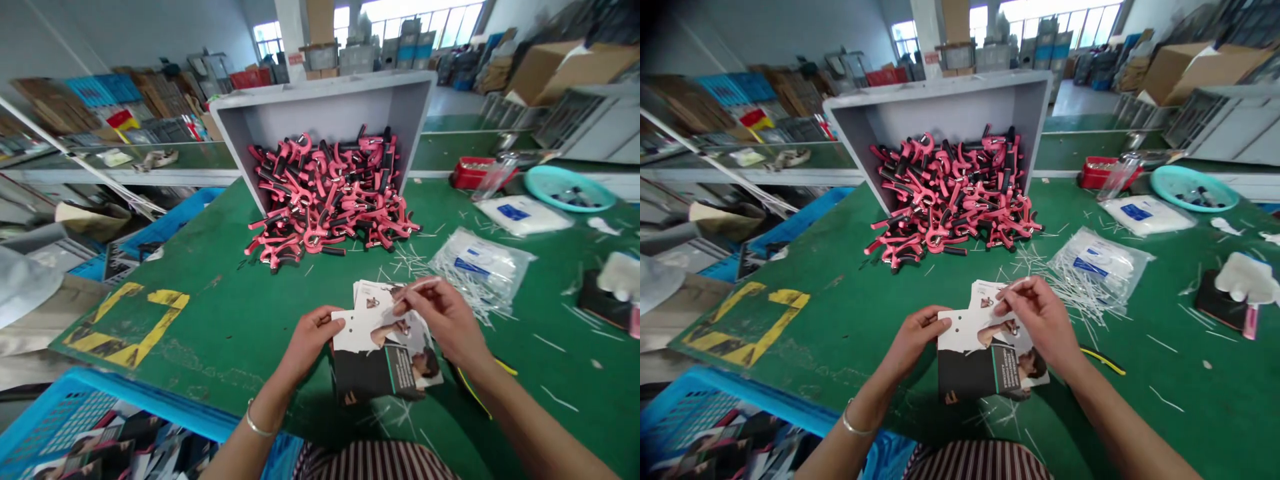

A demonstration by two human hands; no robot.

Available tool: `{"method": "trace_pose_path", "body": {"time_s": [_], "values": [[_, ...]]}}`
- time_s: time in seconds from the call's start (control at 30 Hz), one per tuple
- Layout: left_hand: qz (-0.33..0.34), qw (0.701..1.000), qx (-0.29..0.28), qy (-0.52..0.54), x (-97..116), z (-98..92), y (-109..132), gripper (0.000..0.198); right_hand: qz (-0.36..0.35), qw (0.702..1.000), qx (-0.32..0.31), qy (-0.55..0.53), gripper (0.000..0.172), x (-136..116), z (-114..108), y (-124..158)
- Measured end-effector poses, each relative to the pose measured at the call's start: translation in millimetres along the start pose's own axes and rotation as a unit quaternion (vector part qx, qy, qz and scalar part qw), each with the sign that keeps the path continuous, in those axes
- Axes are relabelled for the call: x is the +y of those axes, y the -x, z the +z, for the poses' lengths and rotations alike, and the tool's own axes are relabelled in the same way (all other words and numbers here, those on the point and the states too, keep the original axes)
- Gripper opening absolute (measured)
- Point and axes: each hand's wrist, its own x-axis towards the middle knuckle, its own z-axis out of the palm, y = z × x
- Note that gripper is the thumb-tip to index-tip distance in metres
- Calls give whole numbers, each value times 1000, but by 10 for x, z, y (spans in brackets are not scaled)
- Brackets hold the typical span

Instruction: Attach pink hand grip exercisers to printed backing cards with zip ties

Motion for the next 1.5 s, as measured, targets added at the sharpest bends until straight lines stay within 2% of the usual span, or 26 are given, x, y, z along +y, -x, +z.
{"method": "trace_pose_path", "body": {"time_s": [0.07,0.13,0.4,0.5,0.6,0.7,0.8,0.9,0.97,1.07,1.13,1.2,1.27,1.33,1.43,1.5], "values": [[0,1000,-2,5,-9,22,-4,26,-27,1000,9,5,13,-21,207,111],[1,1000,0,9,-13,33,-8,26,-46,999,12,2,11,9,323,187],[24,999,-8,-23,22,100,7,28,-89,993,5,75,10,181,389,210],[32,999,-16,-38,104,160,23,32,-119,979,-42,161,8,179,390,148],[47,997,-24,-56,208,203,23,33,-145,953,-125,234,10,132,323,43],[65,994,-32,-84,246,205,12,31,-83,959,-184,199,16,83,204,-47],[55,992,-41,-108,151,177,3,38,-19,974,-179,135,19,71,115,-84],[57,990,-51,-116,-28,141,11,25,23,980,-174,95,19,99,93,-87],[80,986,-31,-142,-123,100,40,16,51,980,-179,72,21,129,98,-86],[132,960,-13,-246,-157,-4,150,12,93,979,-178,37,25,184,102,-93],[148,944,-62,-289,-119,-81,264,17,108,978,-175,18,27,226,101,-104],[146,939,-127,-286,-68,-138,372,21,114,978,-175,6,28,268,108,-118],[152,936,-147,-280,-39,-162,430,22,115,977,-177,-3,28,299,131,-131],[175,935,-102,-290,-43,-154,412,19,120,976,-184,-5,27,310,169,-140],[219,928,8,-303,-93,-96,282,16,114,972,-204,2,26,297,234,-138],[233,927,36,-292,-134,-39,188,18,104,972,-208,4,25,286,265,-122]]}}
